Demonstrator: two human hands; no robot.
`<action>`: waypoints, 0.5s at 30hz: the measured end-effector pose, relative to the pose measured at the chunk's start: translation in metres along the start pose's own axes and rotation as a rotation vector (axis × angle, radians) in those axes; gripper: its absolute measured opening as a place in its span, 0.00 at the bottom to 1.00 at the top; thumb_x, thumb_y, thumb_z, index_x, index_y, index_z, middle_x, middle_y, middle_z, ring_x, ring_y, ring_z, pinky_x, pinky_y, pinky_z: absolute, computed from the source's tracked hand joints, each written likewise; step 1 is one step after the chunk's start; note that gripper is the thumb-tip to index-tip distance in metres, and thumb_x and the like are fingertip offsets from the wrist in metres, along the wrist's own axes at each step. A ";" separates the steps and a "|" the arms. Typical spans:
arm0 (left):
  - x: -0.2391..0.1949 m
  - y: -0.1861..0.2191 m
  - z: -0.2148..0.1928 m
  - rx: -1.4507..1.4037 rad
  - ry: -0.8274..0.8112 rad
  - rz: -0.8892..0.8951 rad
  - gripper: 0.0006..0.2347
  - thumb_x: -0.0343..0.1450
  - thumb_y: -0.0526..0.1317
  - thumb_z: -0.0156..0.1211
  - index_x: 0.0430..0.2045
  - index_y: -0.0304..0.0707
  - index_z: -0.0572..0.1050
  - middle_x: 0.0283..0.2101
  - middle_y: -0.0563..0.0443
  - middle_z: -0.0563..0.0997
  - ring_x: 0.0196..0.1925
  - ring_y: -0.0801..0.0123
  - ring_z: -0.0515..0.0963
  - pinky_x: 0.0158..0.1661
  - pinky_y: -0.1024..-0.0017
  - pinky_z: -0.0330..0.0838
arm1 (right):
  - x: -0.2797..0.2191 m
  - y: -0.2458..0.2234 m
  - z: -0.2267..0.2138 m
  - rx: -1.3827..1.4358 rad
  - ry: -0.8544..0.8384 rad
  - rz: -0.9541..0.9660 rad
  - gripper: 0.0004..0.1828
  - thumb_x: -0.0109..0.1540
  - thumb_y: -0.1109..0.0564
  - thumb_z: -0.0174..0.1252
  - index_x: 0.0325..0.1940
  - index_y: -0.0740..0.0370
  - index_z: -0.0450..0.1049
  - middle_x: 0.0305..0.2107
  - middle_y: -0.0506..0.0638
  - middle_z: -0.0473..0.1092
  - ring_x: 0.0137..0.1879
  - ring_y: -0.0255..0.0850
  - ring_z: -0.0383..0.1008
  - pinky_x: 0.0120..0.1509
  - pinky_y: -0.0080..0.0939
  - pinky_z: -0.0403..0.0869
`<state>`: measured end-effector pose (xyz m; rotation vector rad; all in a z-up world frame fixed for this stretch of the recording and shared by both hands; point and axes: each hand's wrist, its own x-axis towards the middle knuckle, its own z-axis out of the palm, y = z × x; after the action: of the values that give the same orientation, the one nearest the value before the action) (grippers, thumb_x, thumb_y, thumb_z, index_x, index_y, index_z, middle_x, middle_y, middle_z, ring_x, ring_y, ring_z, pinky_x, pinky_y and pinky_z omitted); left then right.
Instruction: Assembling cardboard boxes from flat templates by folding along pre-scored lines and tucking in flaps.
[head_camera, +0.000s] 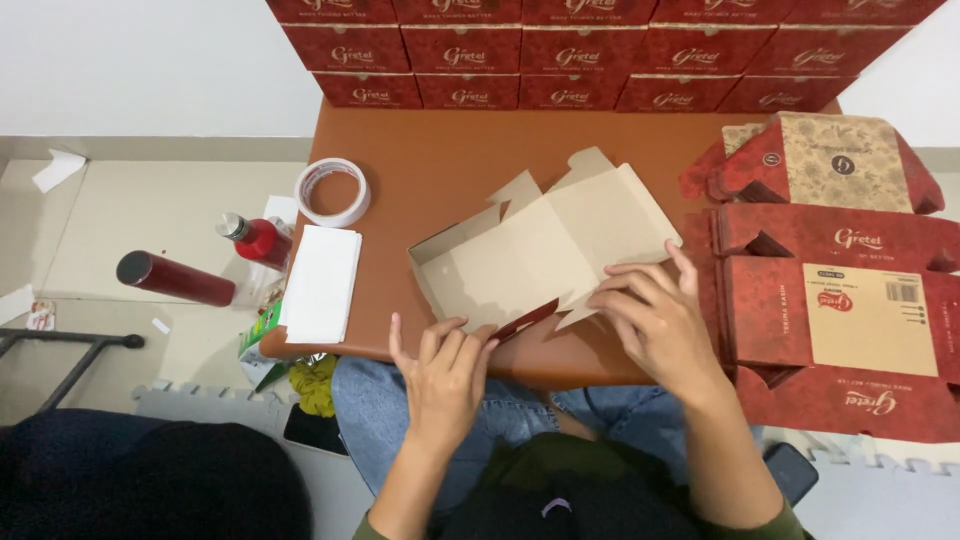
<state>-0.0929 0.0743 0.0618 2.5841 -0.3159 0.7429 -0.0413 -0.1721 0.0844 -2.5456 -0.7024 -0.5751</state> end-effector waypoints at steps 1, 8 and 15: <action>0.001 0.001 -0.002 -0.007 -0.018 0.002 0.06 0.69 0.37 0.63 0.38 0.42 0.80 0.31 0.56 0.76 0.50 0.67 0.76 0.68 0.37 0.39 | 0.000 -0.001 0.001 0.015 -0.003 -0.033 0.11 0.51 0.64 0.64 0.35 0.52 0.79 0.35 0.44 0.73 0.55 0.41 0.73 0.79 0.61 0.49; 0.003 0.002 -0.003 -0.007 -0.015 0.010 0.06 0.68 0.36 0.64 0.37 0.42 0.80 0.31 0.56 0.77 0.49 0.67 0.76 0.68 0.37 0.40 | 0.008 -0.027 0.014 0.034 0.109 -0.077 0.10 0.54 0.63 0.66 0.37 0.51 0.82 0.32 0.40 0.74 0.42 0.37 0.71 0.76 0.57 0.55; 0.002 0.000 -0.002 -0.015 -0.041 0.038 0.07 0.68 0.39 0.63 0.38 0.44 0.81 0.29 0.57 0.75 0.49 0.68 0.75 0.68 0.36 0.39 | 0.012 -0.040 0.026 0.059 0.082 -0.200 0.17 0.55 0.64 0.60 0.46 0.52 0.81 0.44 0.48 0.75 0.46 0.39 0.74 0.66 0.50 0.66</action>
<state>-0.0921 0.0752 0.0644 2.5885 -0.3822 0.6992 -0.0474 -0.1232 0.0803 -2.3986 -0.9363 -0.7092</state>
